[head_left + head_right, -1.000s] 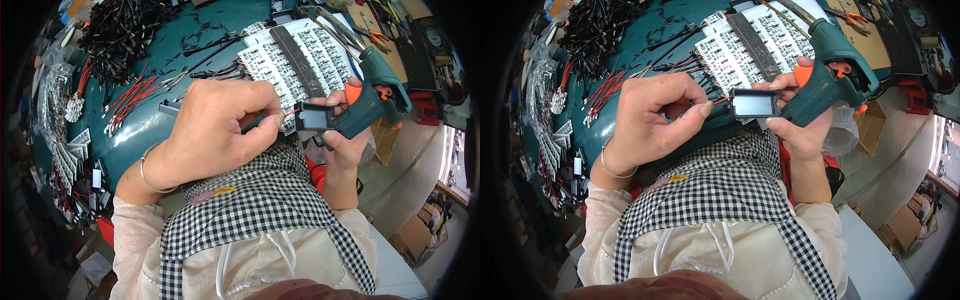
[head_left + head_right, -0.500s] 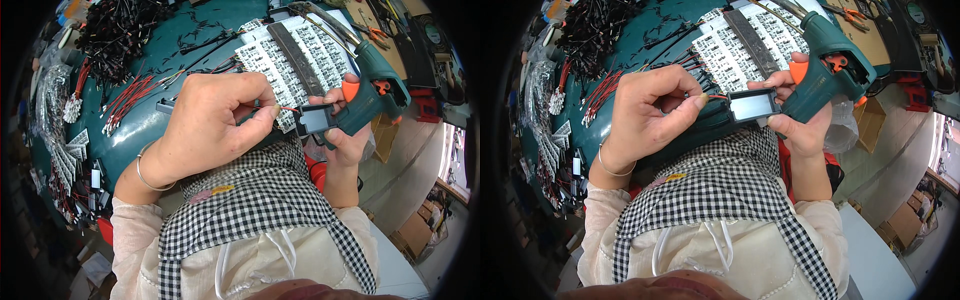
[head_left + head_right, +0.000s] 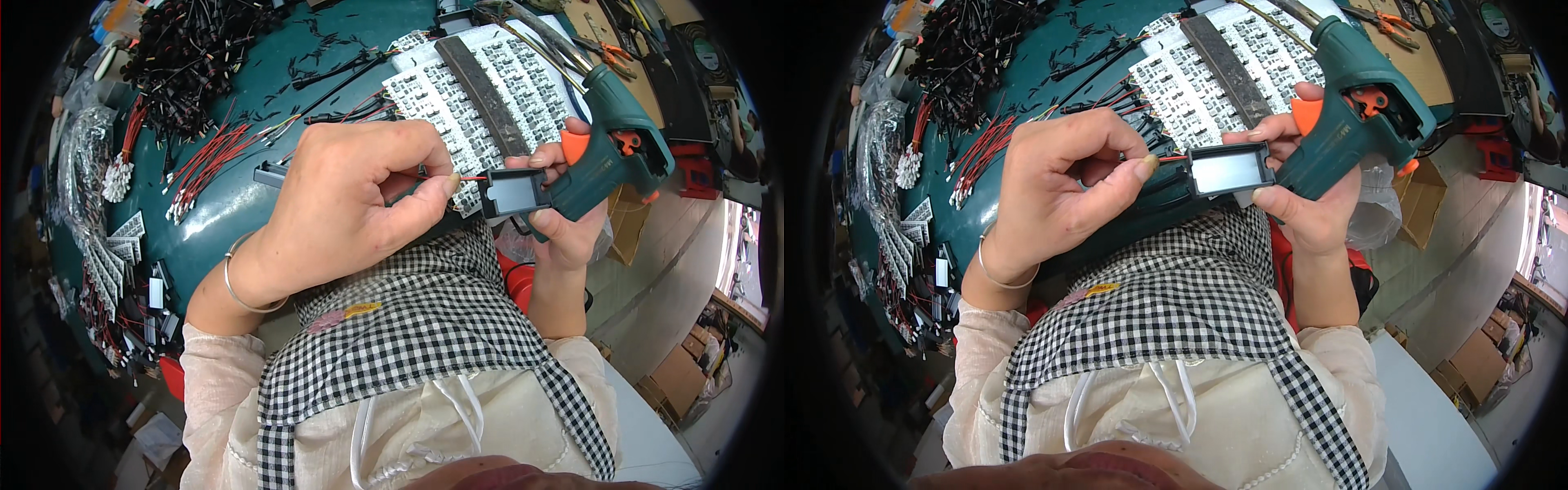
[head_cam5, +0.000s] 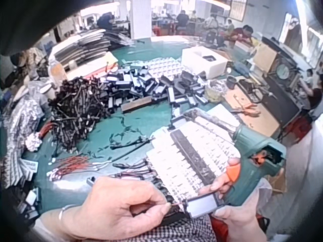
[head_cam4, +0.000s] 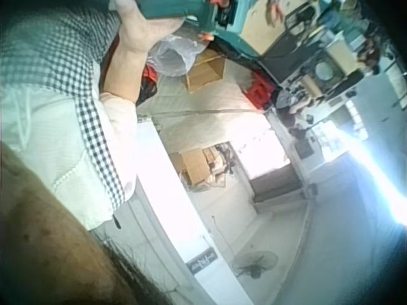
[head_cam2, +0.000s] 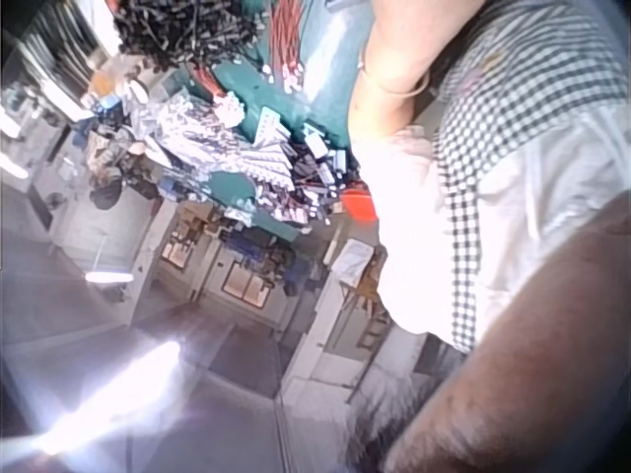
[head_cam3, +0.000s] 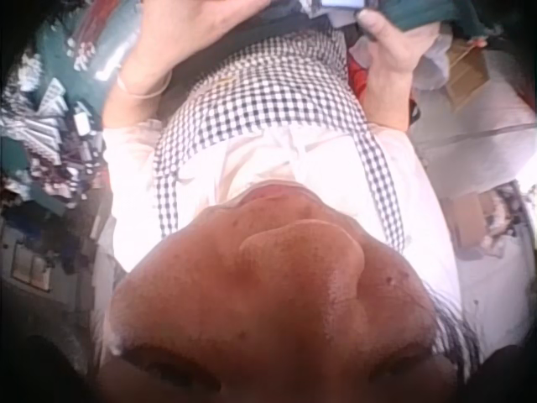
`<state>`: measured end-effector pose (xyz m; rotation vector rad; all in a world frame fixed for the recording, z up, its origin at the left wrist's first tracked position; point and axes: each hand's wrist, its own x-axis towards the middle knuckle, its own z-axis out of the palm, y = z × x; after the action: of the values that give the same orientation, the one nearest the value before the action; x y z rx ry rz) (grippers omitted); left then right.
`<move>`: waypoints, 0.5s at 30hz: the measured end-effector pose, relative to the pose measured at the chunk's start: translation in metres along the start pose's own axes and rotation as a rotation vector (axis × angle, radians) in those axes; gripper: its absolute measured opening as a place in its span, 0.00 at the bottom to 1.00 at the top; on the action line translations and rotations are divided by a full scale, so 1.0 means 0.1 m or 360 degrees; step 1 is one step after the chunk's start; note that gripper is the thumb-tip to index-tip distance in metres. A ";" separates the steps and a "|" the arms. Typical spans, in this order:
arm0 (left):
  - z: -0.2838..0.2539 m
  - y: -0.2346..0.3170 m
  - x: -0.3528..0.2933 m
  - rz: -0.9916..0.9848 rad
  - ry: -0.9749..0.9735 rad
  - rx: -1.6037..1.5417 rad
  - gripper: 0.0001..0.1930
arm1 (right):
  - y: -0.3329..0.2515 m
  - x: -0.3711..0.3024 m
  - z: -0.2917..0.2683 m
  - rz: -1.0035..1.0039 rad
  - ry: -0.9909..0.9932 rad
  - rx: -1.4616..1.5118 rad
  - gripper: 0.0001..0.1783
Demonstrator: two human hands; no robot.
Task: The person uses a soldering iron to attach wires to a circuit board. They repeatedly pick up wires, position them on the board, and apply heat to secure the connections. The person handles multiple wires and small electronic components throughout the process.
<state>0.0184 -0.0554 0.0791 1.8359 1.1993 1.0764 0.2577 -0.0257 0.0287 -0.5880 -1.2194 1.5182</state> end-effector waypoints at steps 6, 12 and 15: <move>0.00 0.01 0.00 -0.0117 -0.0115 -0.0059 0.03 | 0.03 0.00 -0.02 -0.0007 -0.0064 0.0084 0.49; 0.27 -0.05 -0.03 -0.0072 -0.0176 -0.0393 0.16 | 0.07 0.00 0.09 0.0019 -0.0085 0.0105 0.49; 0.34 -0.13 0.00 0.0167 -0.0135 -0.0246 0.12 | 0.12 -0.02 0.08 0.0031 -0.0092 0.0003 0.49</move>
<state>0.0441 -0.0548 0.0536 1.8219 0.9530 1.1051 0.2468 -0.0294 0.0203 -0.5594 -1.2597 1.5619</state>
